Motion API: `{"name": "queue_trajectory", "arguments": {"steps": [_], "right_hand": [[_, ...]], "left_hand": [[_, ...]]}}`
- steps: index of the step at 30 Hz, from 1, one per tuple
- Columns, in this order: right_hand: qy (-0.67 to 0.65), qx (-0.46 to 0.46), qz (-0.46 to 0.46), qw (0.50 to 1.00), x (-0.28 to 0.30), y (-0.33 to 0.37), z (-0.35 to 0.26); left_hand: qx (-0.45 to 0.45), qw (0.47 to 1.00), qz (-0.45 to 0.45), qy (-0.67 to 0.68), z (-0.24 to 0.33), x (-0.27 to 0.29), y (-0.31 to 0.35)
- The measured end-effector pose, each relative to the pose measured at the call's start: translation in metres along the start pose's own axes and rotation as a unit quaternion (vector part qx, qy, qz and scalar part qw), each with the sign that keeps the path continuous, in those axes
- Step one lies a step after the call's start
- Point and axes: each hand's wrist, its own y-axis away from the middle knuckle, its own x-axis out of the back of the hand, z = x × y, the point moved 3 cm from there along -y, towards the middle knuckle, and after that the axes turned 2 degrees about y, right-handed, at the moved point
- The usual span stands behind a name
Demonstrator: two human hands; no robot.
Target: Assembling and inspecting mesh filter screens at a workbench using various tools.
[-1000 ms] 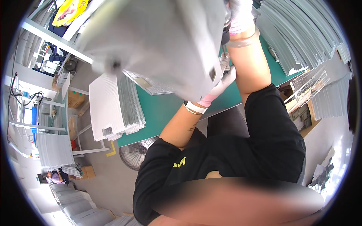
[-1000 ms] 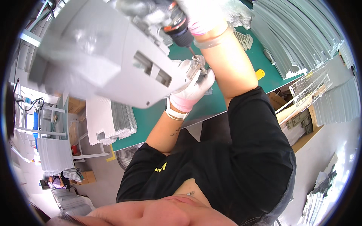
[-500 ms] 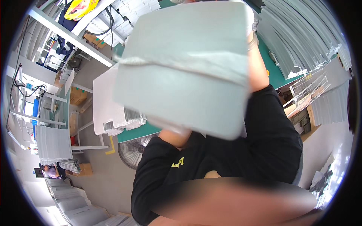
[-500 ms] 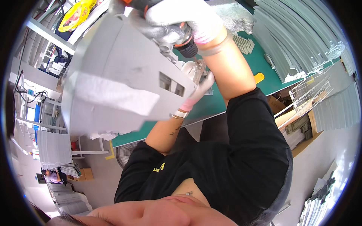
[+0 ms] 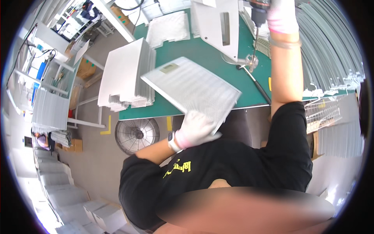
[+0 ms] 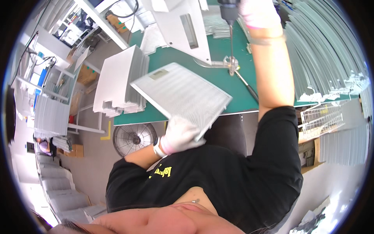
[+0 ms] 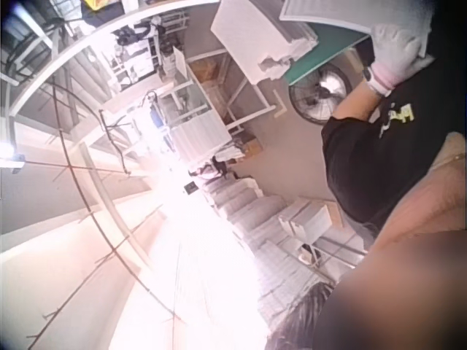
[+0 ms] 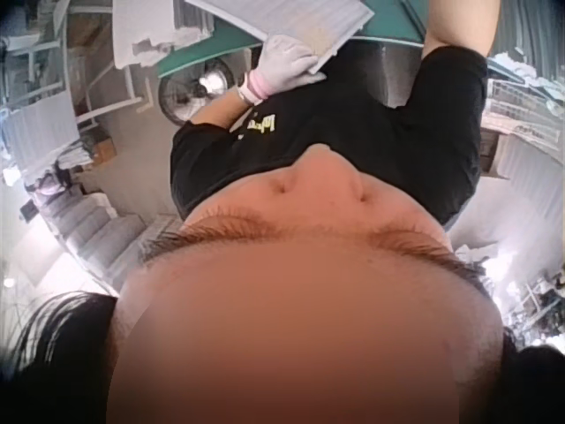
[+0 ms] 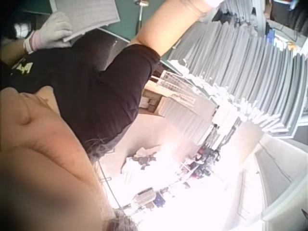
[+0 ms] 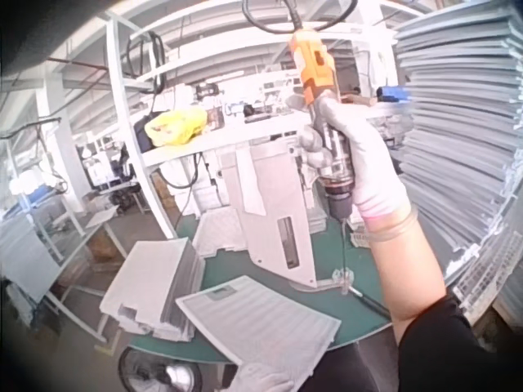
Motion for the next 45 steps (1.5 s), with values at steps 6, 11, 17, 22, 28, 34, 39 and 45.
{"name": "queue_trajectory", "arguments": {"steps": [6, 11, 17, 22, 28, 34, 39, 45], "right_hand": [[0.157, 0.007, 0.036, 0.987, 0.011, 0.021, 0.021], [0.136, -0.017, 0.045, 0.99, 0.001, 0.039, 0.024], [0.163, -0.035, 0.056, 0.984, 0.002, 0.043, 0.035], [0.187, -0.018, 0.097, 0.978, -0.007, 0.06, 0.03], [0.162, -0.011, 0.104, 0.981, -0.007, 0.082, 0.053], [0.163, 0.004, 0.149, 0.975, -0.008, 0.096, 0.051], [0.163, 0.011, 0.159, 0.974, -0.005, 0.094, 0.06], [-0.423, -0.067, -0.227, 0.875, 0.016, 0.084, 0.074]], "left_hand": [[-0.007, 0.994, -0.097, -0.048, -0.03, -0.02, 0.06], [0.51, 0.849, 0.14, 0.012, -0.132, 0.023, 0.026], [0.182, 0.96, 0.146, 0.152, -0.051, 0.006, -0.028], [0.05, 0.99, 0.13, -0.023, 0.007, 0.015, -0.055], [0.159, 0.984, 0.084, 0.008, 0.002, -0.008, -0.052], [0.126, 0.986, 0.105, 0.026, 0.008, -0.003, -0.055], [0.103, 0.98, 0.169, 0.033, 0.014, -0.002, -0.057], [0.093, 0.983, 0.154, 0.035, 0.013, -0.004, -0.06]]}}
